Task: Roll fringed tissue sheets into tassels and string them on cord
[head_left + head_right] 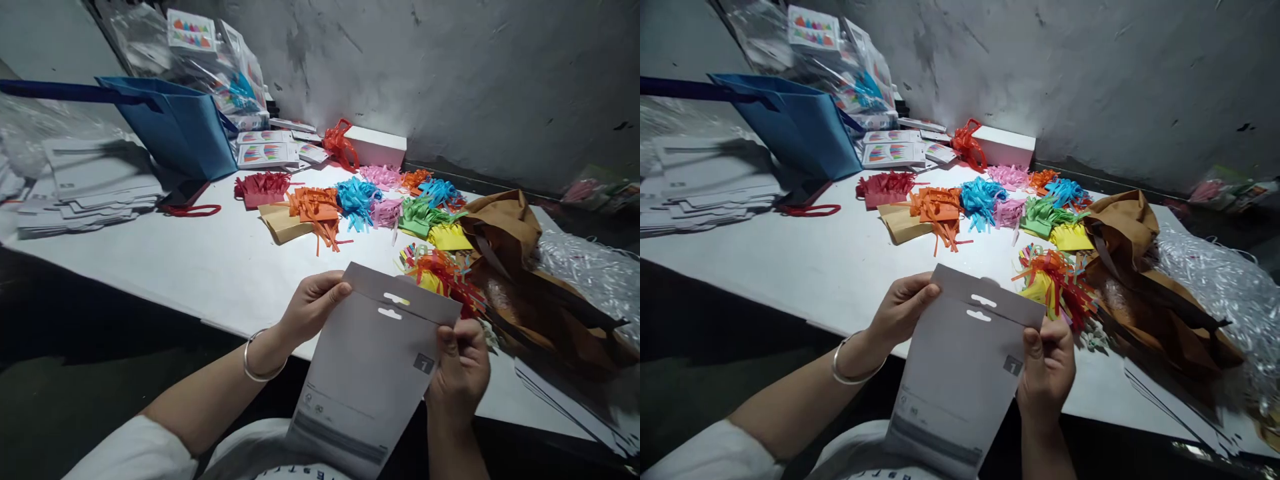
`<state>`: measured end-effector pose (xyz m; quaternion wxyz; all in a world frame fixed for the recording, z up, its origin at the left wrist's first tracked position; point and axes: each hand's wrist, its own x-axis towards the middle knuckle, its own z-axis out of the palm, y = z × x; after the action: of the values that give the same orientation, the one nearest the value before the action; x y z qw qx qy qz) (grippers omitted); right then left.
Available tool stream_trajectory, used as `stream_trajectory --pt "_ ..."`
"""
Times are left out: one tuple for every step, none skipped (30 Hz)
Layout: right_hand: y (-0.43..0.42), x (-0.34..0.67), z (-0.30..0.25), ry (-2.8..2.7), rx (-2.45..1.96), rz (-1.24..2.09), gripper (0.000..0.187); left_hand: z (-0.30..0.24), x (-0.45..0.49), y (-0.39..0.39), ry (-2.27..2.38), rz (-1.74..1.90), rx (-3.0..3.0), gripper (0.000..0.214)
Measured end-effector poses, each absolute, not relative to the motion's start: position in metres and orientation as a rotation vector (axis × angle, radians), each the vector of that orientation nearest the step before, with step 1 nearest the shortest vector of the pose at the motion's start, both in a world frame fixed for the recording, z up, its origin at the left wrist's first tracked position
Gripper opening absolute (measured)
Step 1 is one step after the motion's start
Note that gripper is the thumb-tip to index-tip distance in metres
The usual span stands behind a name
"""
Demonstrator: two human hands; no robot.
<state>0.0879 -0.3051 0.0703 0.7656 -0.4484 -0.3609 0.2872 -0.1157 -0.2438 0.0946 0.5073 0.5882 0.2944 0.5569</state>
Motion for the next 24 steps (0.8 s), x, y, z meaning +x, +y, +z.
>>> stream_trajectory --pt "-0.304 0.091 0.069 -0.809 -0.989 0.680 0.031 0.094 -0.117 -0.244 0.726 1.378 1.457 0.034" --pt "-0.303 0.094 0.067 -0.844 -1.004 0.759 0.030 0.093 -0.119 -0.243 0.735 1.406 1.522 0.029" --pt "-0.303 0.098 0.066 -0.885 -1.015 0.836 0.030 0.094 -0.122 -0.242 0.723 1.413 1.603 0.025" --pt "-0.302 0.103 0.065 -0.935 -1.019 0.891 0.030 0.096 -0.125 -0.240 0.684 1.393 1.685 0.024" --pt "-0.302 0.108 0.065 -0.998 -1.006 0.918 0.026 0.098 -0.129 -0.237 0.618 1.348 1.757 0.025" --pt "-0.301 0.113 0.066 -1.080 -0.972 0.925 0.020 0.102 -0.133 -0.233 0.536 1.280 1.814 0.028" --pt "-0.301 0.118 0.069 -1.178 -0.916 0.914 0.016 0.106 -0.138 -0.230 0.449 1.188 1.859 0.032" --pt "-0.300 0.123 0.073 -1.288 -0.857 0.905 0.016 0.111 -0.142 -0.226 0.375 1.083 1.890 0.037" --pt "-0.300 0.127 0.078 -1.404 -0.813 0.901 0.020 0.117 -0.146 -0.223 0.332 0.977 1.913 0.041" --pt "-0.300 0.130 0.084 -1.519 -0.793 0.901 0.025 0.123 -0.148 -0.221 0.323 0.881 1.935 0.045" --pt "-0.300 0.133 0.090 -1.623 -0.802 0.892 0.030 0.129 -0.150 -0.221 0.333 0.804 1.964 0.047" --pt "-0.301 0.135 0.097 -1.713 -0.832 0.862 0.034 0.135 -0.151 -0.222 0.349 0.754 2.004 0.048" --pt "-0.302 0.138 0.104 -1.793 -0.875 0.816 0.036 0.139 -0.151 -0.224 0.365 0.735 2.051 0.048" --pt "-0.304 0.139 0.110 -1.869 -0.921 0.765 0.038 0.142 -0.150 -0.227 0.382 0.739 2.100 0.046" --pt "-0.305 0.141 0.116 -1.946 -0.961 0.721 0.038 0.144 -0.148 -0.230 0.393 0.748 2.145 0.042" --pt "-0.306 0.141 0.121 -2.019 -0.997 0.691 0.035 0.144 -0.146 -0.233 0.402 0.765 2.180 0.036" --pt "-0.306 0.141 0.125 -2.078 -1.040 0.662 0.031 0.142 -0.143 -0.235 0.410 0.787 2.205 0.030" --pt "-0.306 0.139 0.129 -2.118 -1.089 0.626 0.026 0.140 -0.140 -0.237 0.415 0.807 2.220 0.025" --pt "-0.304 0.137 0.132 -2.142 -1.134 0.577 0.027 0.138 -0.137 -0.238 0.412 0.821 2.232 0.023" --pt "-0.301 0.133 0.135 -2.158 -1.171 0.517 0.032 0.136 -0.134 -0.239 0.399 0.829 2.243 0.024" --pt "-0.298 0.128 0.137 -2.180 -1.200 0.463 0.037 0.134 -0.132 -0.238 0.379 0.831 2.253 0.025" --pt "-0.294 0.124 0.140 -2.217 -1.231 0.427 0.038 0.133 -0.130 -0.238 0.358 0.832 2.261 0.026" --pt "-0.289 0.119 0.142 -2.271 -1.258 0.422 0.032 0.133 -0.129 -0.238 0.338 0.835 2.264 0.027" --pt "-0.285 0.115 0.145 -2.338 -1.278 0.453 0.022 0.133 -0.128 -0.237 0.322 0.837 2.262 0.028"
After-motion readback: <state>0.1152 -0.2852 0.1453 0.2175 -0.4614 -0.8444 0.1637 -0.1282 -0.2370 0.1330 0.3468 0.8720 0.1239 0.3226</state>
